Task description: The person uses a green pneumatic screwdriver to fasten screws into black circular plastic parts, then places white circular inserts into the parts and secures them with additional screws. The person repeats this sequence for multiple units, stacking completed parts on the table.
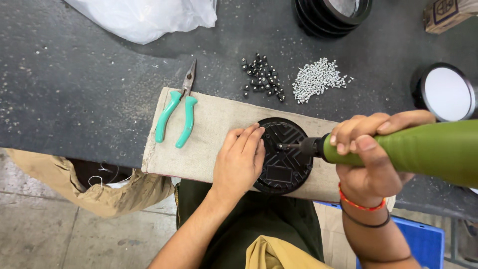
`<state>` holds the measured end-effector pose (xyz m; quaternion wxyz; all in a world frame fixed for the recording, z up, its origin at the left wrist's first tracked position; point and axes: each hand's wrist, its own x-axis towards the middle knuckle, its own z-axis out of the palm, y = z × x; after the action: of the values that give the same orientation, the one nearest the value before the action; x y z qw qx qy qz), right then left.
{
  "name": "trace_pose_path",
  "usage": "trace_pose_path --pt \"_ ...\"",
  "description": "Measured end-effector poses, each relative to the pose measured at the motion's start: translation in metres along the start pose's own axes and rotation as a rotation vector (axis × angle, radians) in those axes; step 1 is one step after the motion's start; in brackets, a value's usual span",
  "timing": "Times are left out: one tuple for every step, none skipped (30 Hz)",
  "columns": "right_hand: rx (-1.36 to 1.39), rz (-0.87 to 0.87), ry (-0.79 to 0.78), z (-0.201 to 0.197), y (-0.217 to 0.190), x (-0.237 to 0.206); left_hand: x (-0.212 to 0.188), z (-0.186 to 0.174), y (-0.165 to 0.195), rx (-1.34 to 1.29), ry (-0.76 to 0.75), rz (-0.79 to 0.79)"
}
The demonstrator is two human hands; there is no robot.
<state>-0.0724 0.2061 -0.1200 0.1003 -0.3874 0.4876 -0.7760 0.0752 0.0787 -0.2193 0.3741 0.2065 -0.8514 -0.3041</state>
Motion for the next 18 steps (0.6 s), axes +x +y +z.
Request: trace_pose_path --pt "0.008 0.006 0.013 0.0012 0.001 -0.0029 -0.0004 0.0001 0.0001 0.002 0.005 0.002" --pt "0.015 0.011 0.022 0.0017 0.0017 -0.0045 -0.0007 0.0003 0.0004 0.003 0.008 0.003" --pt "0.022 0.016 0.031 0.0023 0.0023 -0.0059 -0.0009 0.0 0.0003 0.005 0.009 0.005" --pt "0.028 0.017 0.035 0.0024 0.0025 -0.0066 -0.0011 -0.0001 0.0005 0.007 0.009 0.005" --pt "0.027 0.015 0.033 0.0026 0.0032 -0.007 -0.0013 -0.0003 0.0008 0.01 0.007 0.006" --pt "0.025 0.013 0.032 0.0027 0.0035 -0.0072 -0.0011 -0.0005 0.0006 0.011 0.007 0.009" --pt "0.014 0.009 0.025 0.0025 0.0035 -0.0071 -0.0012 -0.0005 0.0008 0.015 0.008 0.01" --pt "0.01 0.009 0.024 0.0023 0.0036 -0.007 -0.0011 -0.0005 0.0009 0.018 0.011 0.011" --pt "0.006 0.009 0.024 0.002 0.0036 -0.0067 -0.001 -0.0004 0.001 0.021 0.014 0.013" --pt "0.01 0.013 0.031 0.0022 0.004 -0.007 -0.001 -0.0004 0.0009 0.023 0.015 0.012" --pt "0.01 0.016 0.031 0.0019 0.0041 -0.0065 -0.001 -0.0003 0.001 0.025 0.016 0.012" --pt "0.01 0.018 0.032 0.0019 0.0044 -0.0067 -0.0011 -0.0003 0.0012 0.027 0.016 0.011" --pt "0.007 0.019 0.026 0.0017 0.0047 -0.0062 -0.001 -0.0003 0.0011 0.025 0.019 0.013" --pt "0.003 0.018 0.021 0.0017 0.005 -0.0063 -0.0011 -0.0002 0.0013 0.023 0.021 0.014" --pt "-0.001 0.017 0.015 0.0018 0.0052 -0.0063 -0.0011 -0.0001 0.0013 0.021 0.024 0.015" --pt "-0.006 0.014 0.011 0.0019 0.0053 -0.0068 -0.0009 -0.0002 0.0012 0.021 0.025 0.015" --pt "-0.006 0.013 0.009 0.002 0.0055 -0.0068 -0.0009 -0.0002 0.0011 0.02 0.025 0.014" --pt "-0.007 0.012 0.008 0.0022 0.0056 -0.0073 -0.0008 -0.0003 0.001 0.019 0.024 0.015"
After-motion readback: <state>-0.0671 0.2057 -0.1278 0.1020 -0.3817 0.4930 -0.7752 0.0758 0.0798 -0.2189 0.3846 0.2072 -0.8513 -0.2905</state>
